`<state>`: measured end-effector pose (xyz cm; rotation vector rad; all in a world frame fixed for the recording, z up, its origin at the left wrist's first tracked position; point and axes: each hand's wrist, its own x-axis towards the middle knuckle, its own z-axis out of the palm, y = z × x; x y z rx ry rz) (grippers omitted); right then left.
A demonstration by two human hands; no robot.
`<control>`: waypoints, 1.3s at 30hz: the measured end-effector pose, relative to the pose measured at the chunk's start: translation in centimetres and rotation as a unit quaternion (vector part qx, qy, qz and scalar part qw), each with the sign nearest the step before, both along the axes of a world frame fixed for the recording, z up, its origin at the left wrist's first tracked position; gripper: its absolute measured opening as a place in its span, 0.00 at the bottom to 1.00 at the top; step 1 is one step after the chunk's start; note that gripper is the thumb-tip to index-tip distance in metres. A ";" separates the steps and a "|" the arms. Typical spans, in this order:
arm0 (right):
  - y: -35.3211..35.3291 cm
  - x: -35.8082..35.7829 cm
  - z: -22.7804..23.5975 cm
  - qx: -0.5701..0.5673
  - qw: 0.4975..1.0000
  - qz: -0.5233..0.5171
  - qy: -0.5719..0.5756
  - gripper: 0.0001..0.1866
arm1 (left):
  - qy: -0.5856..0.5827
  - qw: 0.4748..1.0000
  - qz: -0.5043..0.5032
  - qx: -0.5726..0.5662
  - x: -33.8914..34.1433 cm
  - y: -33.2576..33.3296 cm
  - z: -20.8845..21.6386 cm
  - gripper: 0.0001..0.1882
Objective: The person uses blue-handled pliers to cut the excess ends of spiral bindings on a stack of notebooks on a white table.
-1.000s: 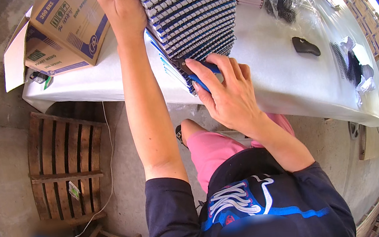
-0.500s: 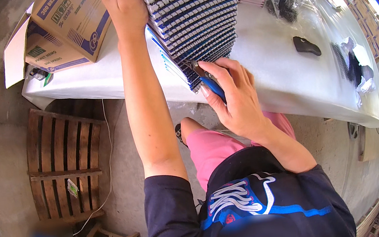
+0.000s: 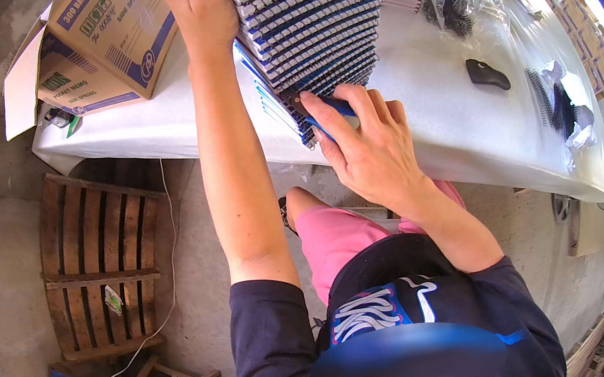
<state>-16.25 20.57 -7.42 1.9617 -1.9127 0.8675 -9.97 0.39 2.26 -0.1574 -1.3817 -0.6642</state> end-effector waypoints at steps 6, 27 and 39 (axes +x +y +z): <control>0.1 0.2 -0.5 -0.065 0.997 -0.026 0.045 0.30 | -0.109 0.985 0.134 -0.013 1.3 -0.8 0.1 0.26; -0.2 0.3 -0.5 0.003 0.941 0.127 -0.313 0.19 | -0.107 0.988 0.112 -0.003 1.2 -0.7 0.2 0.24; 0.8 0.3 -1.1 -0.032 0.982 0.054 -0.175 0.23 | -0.121 0.980 0.155 -0.032 1.6 -0.6 0.2 0.25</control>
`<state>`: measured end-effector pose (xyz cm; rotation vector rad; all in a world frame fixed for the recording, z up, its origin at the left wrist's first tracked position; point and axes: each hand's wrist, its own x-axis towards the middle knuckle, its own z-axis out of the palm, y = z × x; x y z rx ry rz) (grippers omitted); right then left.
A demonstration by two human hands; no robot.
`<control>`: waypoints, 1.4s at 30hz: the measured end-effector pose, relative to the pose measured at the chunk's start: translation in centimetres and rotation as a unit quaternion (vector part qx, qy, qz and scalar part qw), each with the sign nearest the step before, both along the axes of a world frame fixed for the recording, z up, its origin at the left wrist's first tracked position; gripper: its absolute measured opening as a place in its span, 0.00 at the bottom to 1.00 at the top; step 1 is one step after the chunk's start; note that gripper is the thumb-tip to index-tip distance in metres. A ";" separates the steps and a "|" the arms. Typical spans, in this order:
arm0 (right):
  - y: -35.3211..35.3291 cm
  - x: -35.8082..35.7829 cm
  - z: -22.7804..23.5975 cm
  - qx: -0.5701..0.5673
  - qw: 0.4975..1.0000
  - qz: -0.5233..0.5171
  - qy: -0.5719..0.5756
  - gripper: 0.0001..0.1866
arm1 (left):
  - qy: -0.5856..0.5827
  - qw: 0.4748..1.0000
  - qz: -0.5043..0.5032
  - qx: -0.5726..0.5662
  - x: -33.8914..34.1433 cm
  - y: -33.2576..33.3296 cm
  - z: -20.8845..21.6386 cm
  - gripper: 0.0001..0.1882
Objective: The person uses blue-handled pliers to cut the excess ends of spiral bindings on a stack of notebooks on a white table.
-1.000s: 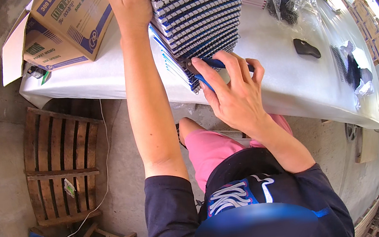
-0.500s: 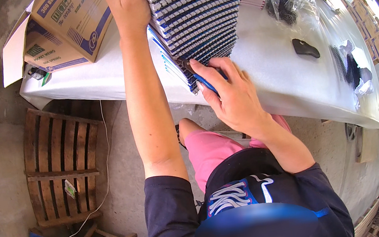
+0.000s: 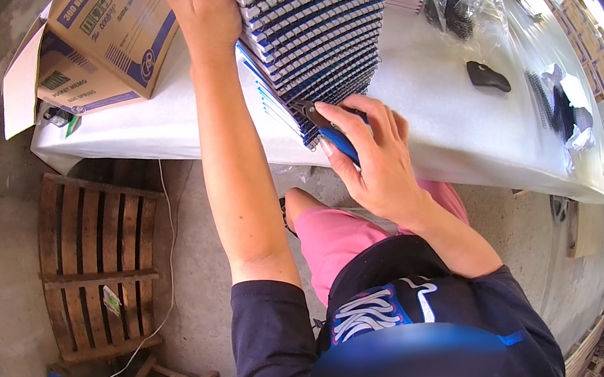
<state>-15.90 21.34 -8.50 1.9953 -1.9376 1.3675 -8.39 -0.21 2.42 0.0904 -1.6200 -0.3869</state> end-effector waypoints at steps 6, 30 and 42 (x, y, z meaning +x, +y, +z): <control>-0.3 0.0 -0.6 -0.007 0.992 -0.055 0.116 0.26 | -0.002 0.999 -0.013 0.034 -0.1 0.6 0.2 0.26; -0.4 0.0 -0.7 0.146 0.900 0.156 -0.381 0.17 | 0.014 0.998 -0.025 0.064 -0.3 0.8 0.2 0.25; 0.2 -0.4 -3.2 -0.015 0.995 -0.065 0.076 0.25 | 0.017 0.992 -0.051 0.110 -0.4 0.2 -0.2 0.25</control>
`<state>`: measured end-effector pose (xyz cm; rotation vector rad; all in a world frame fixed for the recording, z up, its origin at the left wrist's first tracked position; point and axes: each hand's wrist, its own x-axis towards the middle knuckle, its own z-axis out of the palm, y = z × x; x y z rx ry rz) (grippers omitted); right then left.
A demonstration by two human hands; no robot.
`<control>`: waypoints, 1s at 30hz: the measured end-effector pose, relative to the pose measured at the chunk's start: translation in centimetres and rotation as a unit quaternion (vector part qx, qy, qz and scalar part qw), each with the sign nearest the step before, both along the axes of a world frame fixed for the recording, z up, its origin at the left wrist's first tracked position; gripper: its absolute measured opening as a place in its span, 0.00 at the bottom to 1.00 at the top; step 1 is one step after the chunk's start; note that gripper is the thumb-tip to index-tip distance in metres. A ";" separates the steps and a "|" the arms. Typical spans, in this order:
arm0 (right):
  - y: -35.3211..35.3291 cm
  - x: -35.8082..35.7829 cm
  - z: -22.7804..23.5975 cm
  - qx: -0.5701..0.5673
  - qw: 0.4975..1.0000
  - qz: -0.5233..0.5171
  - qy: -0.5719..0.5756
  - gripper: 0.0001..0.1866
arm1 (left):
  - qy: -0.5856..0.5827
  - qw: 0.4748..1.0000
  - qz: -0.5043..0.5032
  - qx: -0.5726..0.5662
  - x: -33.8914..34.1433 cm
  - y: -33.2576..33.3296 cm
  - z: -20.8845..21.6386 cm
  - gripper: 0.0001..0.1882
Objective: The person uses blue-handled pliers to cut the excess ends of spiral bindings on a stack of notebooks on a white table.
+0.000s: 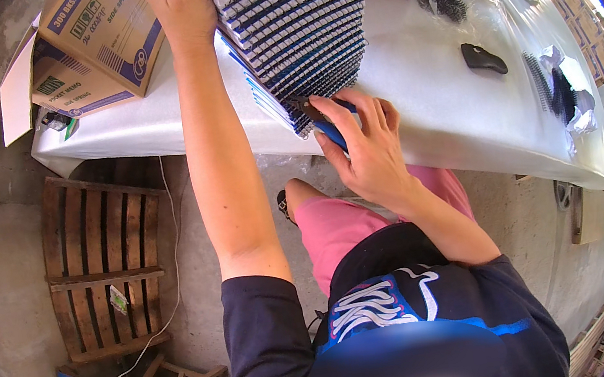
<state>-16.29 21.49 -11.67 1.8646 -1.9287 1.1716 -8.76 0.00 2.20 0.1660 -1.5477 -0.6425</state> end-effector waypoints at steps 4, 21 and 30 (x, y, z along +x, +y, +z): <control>-0.7 0.3 -0.1 -0.002 1.000 0.009 0.003 0.26 | 0.006 1.000 0.004 -0.002 0.2 -0.4 -0.2 0.25; -0.5 1.1 0.6 0.029 0.996 0.037 -0.076 0.24 | 0.019 0.999 -0.018 0.040 0.0 0.1 -0.1 0.26; -0.5 1.1 0.6 0.051 0.997 0.035 -0.042 0.26 | 0.021 0.998 -0.027 0.050 0.1 0.4 0.0 0.26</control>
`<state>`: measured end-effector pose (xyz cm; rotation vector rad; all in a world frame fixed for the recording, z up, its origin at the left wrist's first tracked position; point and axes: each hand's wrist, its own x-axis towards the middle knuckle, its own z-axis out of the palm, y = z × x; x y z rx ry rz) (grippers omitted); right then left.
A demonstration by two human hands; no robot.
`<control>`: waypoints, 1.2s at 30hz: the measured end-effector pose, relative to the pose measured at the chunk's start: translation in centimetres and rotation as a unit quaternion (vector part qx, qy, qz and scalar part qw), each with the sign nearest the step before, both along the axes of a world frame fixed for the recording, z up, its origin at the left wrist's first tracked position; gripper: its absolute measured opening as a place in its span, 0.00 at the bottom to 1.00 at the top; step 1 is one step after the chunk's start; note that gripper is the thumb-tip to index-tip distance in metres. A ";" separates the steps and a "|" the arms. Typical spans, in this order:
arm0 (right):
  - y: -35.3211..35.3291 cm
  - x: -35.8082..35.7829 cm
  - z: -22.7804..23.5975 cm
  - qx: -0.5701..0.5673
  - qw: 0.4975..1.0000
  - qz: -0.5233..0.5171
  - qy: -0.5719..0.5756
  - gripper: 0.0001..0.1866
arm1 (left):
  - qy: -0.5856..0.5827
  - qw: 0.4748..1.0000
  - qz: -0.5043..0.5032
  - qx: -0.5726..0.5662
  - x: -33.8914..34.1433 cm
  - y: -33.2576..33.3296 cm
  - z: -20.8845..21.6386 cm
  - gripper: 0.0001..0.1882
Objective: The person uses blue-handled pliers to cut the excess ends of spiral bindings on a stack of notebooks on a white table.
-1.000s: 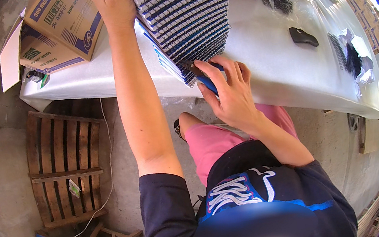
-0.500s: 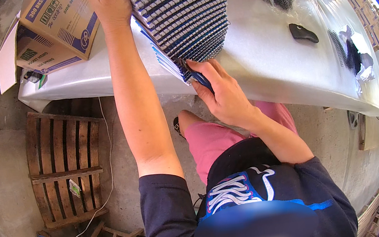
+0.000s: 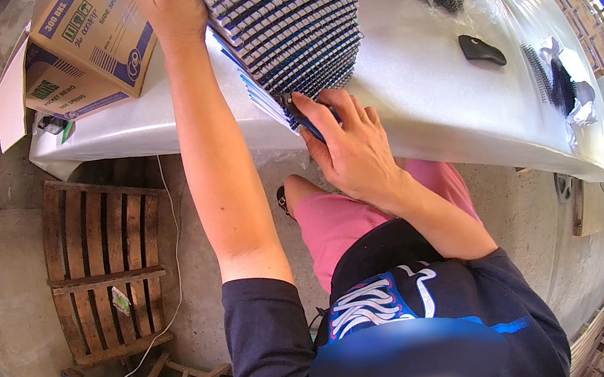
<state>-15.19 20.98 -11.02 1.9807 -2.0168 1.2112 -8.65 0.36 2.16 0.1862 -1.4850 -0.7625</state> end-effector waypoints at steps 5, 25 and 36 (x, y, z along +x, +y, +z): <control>0.0 0.7 0.1 0.021 0.981 0.069 -0.178 0.22 | 0.000 1.000 -0.004 0.006 -0.1 0.0 0.0 0.26; 0.5 0.4 -0.9 -0.031 0.998 -0.047 0.021 0.30 | 0.000 1.000 -0.008 0.012 0.0 -0.1 -0.1 0.26; 0.3 0.3 -1.4 0.010 1.000 -0.014 0.012 0.30 | 0.008 1.000 -0.019 0.012 -0.1 0.0 -0.2 0.26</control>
